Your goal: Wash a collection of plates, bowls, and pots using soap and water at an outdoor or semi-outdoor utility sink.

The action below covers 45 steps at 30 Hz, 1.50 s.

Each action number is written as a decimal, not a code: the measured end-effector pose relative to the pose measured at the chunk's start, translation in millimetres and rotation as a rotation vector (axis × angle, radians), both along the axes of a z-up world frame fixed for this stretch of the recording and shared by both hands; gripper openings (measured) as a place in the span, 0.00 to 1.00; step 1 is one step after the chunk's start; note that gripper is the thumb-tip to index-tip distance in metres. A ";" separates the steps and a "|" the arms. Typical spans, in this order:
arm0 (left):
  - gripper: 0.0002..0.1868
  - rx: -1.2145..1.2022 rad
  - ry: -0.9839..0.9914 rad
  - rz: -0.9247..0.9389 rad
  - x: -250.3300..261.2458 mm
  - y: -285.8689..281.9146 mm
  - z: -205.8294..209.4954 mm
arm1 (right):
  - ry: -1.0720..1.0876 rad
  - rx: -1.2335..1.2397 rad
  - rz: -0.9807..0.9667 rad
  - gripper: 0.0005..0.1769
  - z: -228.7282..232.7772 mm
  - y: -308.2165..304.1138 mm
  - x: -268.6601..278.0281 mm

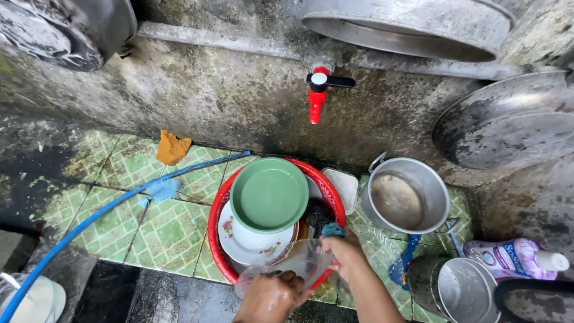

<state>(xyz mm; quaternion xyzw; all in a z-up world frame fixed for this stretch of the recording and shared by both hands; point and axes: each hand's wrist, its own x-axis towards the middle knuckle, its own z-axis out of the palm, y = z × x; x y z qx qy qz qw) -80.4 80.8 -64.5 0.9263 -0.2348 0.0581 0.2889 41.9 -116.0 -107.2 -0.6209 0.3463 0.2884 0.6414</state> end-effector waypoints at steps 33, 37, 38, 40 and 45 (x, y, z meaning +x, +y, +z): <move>0.38 -0.721 0.835 0.629 -6.4 -185.7 -467.3 | -0.007 0.019 -0.177 0.10 -243.9 -225.4 -137.6; 0.30 -1.179 1.080 0.836 -2.0 -194.9 -466.7 | -0.014 0.029 -0.208 0.09 -254.1 -222.5 -156.1; 0.24 -1.508 1.102 0.911 -4.3 -193.4 -455.5 | -0.030 0.027 -0.228 0.08 -253.0 -222.2 -160.2; 0.18 -1.837 1.110 0.977 -9.5 -191.4 -417.6 | -0.041 0.026 -0.254 0.07 -243.4 -219.9 -168.8; 0.27 -1.025 1.141 0.807 -2.9 -184.3 -311.8 | -0.147 0.044 -0.296 0.08 -255.4 -232.2 -191.9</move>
